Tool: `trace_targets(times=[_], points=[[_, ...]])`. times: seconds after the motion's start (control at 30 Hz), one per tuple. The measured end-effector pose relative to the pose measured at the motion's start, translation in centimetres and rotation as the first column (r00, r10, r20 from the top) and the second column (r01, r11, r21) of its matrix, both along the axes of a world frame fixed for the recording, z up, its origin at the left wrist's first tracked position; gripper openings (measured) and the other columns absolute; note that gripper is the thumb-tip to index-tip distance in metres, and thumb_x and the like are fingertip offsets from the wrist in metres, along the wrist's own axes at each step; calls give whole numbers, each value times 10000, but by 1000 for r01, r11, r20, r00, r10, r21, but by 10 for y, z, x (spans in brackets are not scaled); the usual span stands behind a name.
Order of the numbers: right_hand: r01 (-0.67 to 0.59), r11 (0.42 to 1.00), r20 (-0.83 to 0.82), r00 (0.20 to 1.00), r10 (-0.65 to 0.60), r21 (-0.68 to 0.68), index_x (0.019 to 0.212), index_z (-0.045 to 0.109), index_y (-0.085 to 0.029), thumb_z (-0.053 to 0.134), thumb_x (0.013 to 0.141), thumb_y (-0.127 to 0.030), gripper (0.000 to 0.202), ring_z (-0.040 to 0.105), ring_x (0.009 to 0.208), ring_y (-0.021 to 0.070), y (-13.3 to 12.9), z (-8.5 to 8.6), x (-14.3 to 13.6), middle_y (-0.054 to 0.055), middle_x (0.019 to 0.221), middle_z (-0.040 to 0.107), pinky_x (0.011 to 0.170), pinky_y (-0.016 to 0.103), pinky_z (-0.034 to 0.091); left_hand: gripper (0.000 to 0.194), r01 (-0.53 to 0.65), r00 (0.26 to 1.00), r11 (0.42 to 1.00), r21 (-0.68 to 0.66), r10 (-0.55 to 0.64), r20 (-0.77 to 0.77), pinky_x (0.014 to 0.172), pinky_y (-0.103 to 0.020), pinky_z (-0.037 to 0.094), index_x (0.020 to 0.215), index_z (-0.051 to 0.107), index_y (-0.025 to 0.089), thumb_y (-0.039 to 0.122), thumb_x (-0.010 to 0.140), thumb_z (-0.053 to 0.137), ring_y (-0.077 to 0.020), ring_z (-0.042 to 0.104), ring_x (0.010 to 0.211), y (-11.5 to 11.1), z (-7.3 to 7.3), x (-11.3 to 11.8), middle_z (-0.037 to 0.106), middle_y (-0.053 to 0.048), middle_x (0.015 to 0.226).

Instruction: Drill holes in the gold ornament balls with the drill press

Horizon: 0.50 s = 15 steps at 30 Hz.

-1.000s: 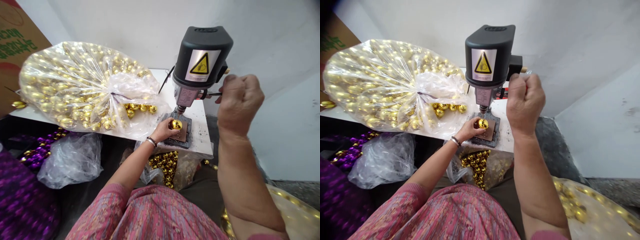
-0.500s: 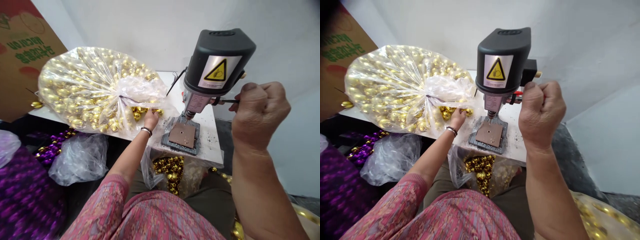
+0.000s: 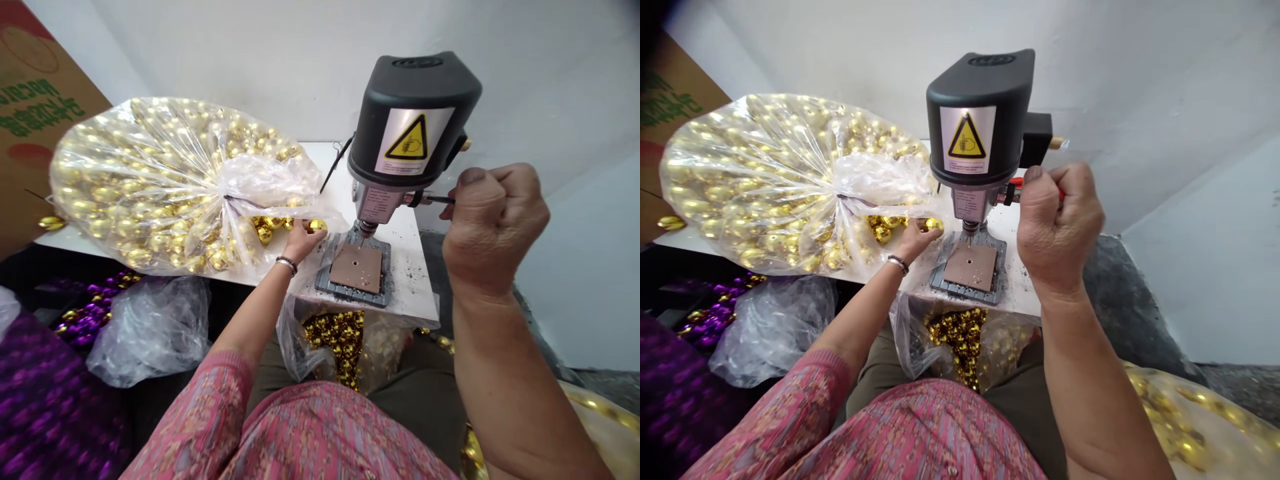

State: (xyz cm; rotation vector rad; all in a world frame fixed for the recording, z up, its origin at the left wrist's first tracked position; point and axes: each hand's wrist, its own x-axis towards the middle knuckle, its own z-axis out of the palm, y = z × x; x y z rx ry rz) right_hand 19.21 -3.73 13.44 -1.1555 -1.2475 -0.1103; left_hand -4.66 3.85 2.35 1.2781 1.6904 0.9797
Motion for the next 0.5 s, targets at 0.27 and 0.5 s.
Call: trace_targets(times=[0.27, 0.5], points=[[-32, 998, 39, 999, 34, -58, 808, 409, -207, 507, 1082, -435, 370, 420, 628, 45, 5, 10, 3, -69, 686, 456, 701, 253, 362, 335, 407, 838, 906, -117, -319, 442, 682, -270, 597, 1198, 694, 185, 272, 909, 840, -144, 751, 719, -51, 8, 4, 802, -67, 995], [-71, 993, 42, 996, 75, -93, 775, 388, -209, 510, 1073, -572, 486, 390, 659, 33, 8, 22, 5, -69, 675, 443, 729, 235, 383, 392, 302, 933, 949, -85, -276, 230, 573, -208, 451, 1210, 656, 161, 213, 892, 879, -78, 579, 619, -47, 2, 40, 734, 9, 890]])
